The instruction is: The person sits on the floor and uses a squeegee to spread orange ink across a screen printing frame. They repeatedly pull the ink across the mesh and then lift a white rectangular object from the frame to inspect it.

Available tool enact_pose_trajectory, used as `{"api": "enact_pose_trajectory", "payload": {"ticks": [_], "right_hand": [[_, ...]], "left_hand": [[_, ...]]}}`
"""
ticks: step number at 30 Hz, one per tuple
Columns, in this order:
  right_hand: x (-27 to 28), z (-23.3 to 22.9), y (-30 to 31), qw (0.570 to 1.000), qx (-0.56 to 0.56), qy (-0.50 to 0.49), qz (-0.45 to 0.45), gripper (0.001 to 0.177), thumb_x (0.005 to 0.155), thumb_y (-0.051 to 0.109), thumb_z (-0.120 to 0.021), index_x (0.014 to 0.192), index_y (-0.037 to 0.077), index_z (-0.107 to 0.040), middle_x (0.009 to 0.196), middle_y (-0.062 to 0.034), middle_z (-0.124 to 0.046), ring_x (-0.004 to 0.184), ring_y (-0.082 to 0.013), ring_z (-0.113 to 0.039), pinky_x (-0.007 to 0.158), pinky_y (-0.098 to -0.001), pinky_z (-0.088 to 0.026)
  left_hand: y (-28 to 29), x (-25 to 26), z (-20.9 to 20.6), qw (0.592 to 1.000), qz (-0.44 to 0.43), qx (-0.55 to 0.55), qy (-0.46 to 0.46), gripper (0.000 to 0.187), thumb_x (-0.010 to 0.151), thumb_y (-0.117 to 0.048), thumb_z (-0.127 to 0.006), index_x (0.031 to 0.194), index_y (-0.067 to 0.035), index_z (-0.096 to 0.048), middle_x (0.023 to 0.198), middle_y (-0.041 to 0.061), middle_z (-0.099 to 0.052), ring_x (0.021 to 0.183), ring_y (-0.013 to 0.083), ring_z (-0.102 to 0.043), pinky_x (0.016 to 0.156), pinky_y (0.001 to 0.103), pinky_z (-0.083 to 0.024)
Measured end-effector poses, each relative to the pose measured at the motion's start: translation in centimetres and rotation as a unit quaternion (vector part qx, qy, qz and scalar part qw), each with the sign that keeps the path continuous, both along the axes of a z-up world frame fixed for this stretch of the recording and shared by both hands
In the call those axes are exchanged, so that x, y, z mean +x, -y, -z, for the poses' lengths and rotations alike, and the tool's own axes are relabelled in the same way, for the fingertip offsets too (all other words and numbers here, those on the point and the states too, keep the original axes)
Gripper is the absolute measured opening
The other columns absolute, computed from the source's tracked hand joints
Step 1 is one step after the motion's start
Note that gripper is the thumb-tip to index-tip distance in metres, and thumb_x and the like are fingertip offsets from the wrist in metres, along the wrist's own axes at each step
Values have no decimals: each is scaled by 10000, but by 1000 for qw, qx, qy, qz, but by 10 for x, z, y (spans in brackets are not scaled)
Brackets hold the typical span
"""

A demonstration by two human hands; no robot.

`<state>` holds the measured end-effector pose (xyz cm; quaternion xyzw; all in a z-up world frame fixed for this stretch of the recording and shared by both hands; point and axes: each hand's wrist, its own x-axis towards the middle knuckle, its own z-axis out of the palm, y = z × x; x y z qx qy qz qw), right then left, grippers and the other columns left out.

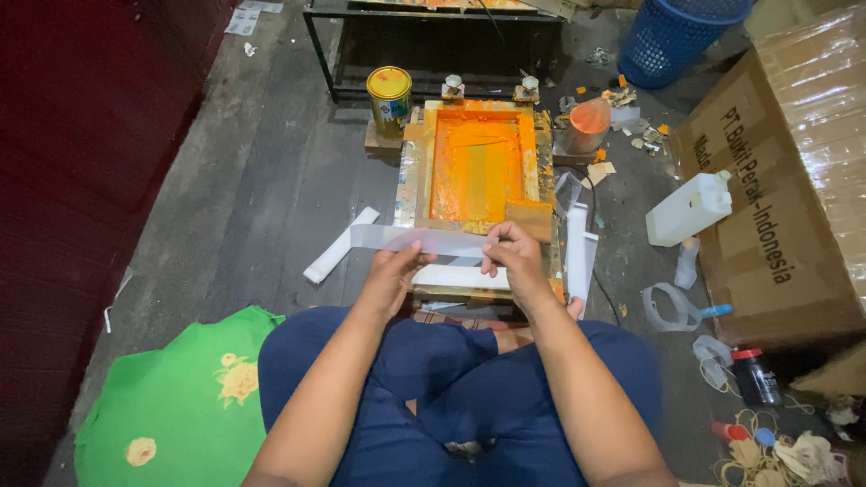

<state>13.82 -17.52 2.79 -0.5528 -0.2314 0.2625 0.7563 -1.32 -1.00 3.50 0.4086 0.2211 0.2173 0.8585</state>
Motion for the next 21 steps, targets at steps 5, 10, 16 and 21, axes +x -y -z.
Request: {"api": "enact_pose_trajectory", "payload": {"ticks": [5, 10, 16, 21], "right_hand": [[12, 5, 7, 1000, -4, 3, 25, 172, 884, 74, -689, 1022, 27, -597, 532, -154, -597, 438, -150, -551, 440, -215, -428], [20, 5, 15, 998, -18, 10, 52, 165, 886, 73, -688, 1026, 23, -615, 517, -110, -580, 430, -130, -530, 436, -204, -415], [32, 18, 25, 996, -13, 5, 85, 168, 867, 55, -704, 1018, 22, -638, 491, -96, -535, 431, -138, -518, 438, -207, -388], [24, 6, 35, 996, 11, -10, 87, 199, 836, 15, -760, 1014, -18, -677, 552, -45, -543, 434, -58, -470, 541, -224, -532]], "left_hand": [[-14, 4, 22, 999, -35, -2, 2, 240, 914, -145, -788, 1072, 3, -686, 842, 126, -734, 857, 250, -776, 968, 375, -572], [-25, 5, 43, 996, -88, -3, -7, 270, 915, -120, -780, 1138, -1, -685, 857, 90, -708, 810, 211, -754, 934, 340, -585], [-25, -2, 35, 992, -121, 37, -16, 317, 910, -99, -774, 1203, -24, -676, 921, 59, -688, 853, 165, -722, 931, 284, -568], [-16, -8, 21, 991, -129, 34, -20, 258, 922, -77, -736, 1170, -40, -677, 986, 67, -709, 900, 169, -736, 938, 285, -580]]}}
